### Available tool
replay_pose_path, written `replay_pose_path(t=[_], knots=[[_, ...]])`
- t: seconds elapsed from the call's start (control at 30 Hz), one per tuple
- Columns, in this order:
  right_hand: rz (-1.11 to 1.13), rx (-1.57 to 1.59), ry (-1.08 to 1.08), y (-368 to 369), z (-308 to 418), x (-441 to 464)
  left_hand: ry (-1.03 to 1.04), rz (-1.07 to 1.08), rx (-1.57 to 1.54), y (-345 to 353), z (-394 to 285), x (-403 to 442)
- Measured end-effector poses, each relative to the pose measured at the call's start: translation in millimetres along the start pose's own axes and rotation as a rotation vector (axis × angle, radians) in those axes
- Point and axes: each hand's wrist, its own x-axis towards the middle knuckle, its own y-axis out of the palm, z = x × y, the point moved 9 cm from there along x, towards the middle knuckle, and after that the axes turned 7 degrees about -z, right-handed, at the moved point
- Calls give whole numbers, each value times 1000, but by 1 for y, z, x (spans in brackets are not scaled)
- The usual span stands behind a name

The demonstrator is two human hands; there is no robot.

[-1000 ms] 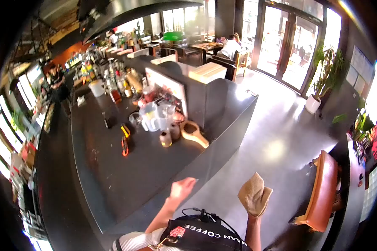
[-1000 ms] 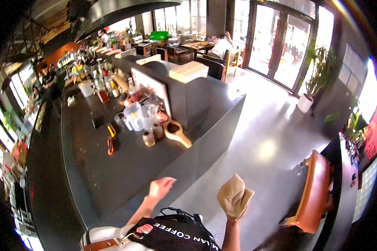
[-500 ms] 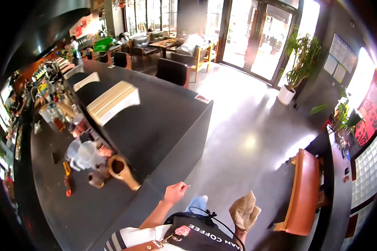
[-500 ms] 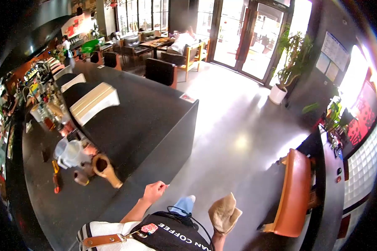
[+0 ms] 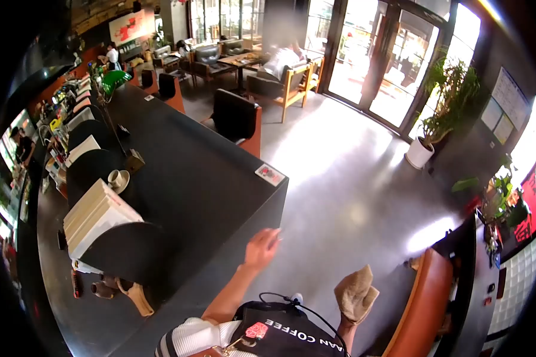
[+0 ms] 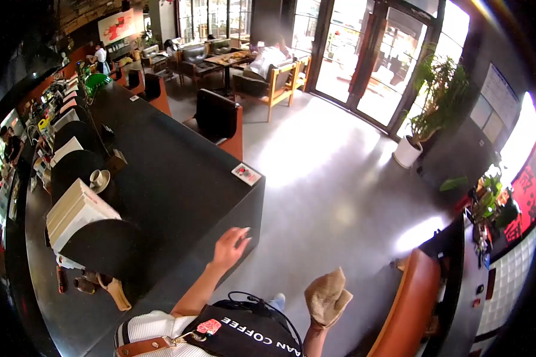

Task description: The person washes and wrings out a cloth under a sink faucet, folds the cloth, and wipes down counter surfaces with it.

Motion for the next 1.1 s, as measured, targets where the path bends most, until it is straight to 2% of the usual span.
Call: replay_pose_path(t=[0.03,0.1,0.13,0.23,0.27,0.3,0.37,0.5,0.53,0.63,0.67,0.7,0.77,0.87,0.97,1.0,1.03,1.1], knots=[[3,55,68,3,-3,23,-26,-28,83,-2,23,-8],[-22,-32,149,-21,6,76,-46,-24,304,-15,54,-16],[-51,76,223,-2,-4,93,-66,-68,402,-27,59,-15],[185,-257,330,1,8,166,-157,-132,672,-48,86,-25],[95,-149,386,32,-7,180,-243,-131,789,-47,106,-31],[82,-196,385,30,-1,208,-339,-117,904,-46,123,-42],[142,-277,479,52,-3,241,-495,-190,923,-40,147,-45],[186,-664,403,110,-15,290,-644,-313,1081,-23,184,-42],[326,-769,396,117,-21,304,-624,-328,1144,-23,185,-35],[45,-690,469,104,-32,328,-601,-357,1303,-14,186,-28],[55,-749,429,108,-35,330,-580,-351,1347,-12,187,-28],[250,-864,377,117,-41,334,-534,-377,1359,-12,185,-28],[140,-746,558,105,-61,340,-530,-343,1367,-11,186,-34],[421,-1139,324,108,-72,359,-544,-253,1345,-6,187,-28],[513,-1303,231,119,-96,368,-508,-297,1354,-12,186,-20],[563,-1380,179,129,-106,368,-464,-338,1351,-15,185,-15],[672,-1521,72,151,-120,361,-505,-358,1313,-18,186,-10],[698,-1487,106,155,-141,363,-499,-400,1328,-22,191,-12]])
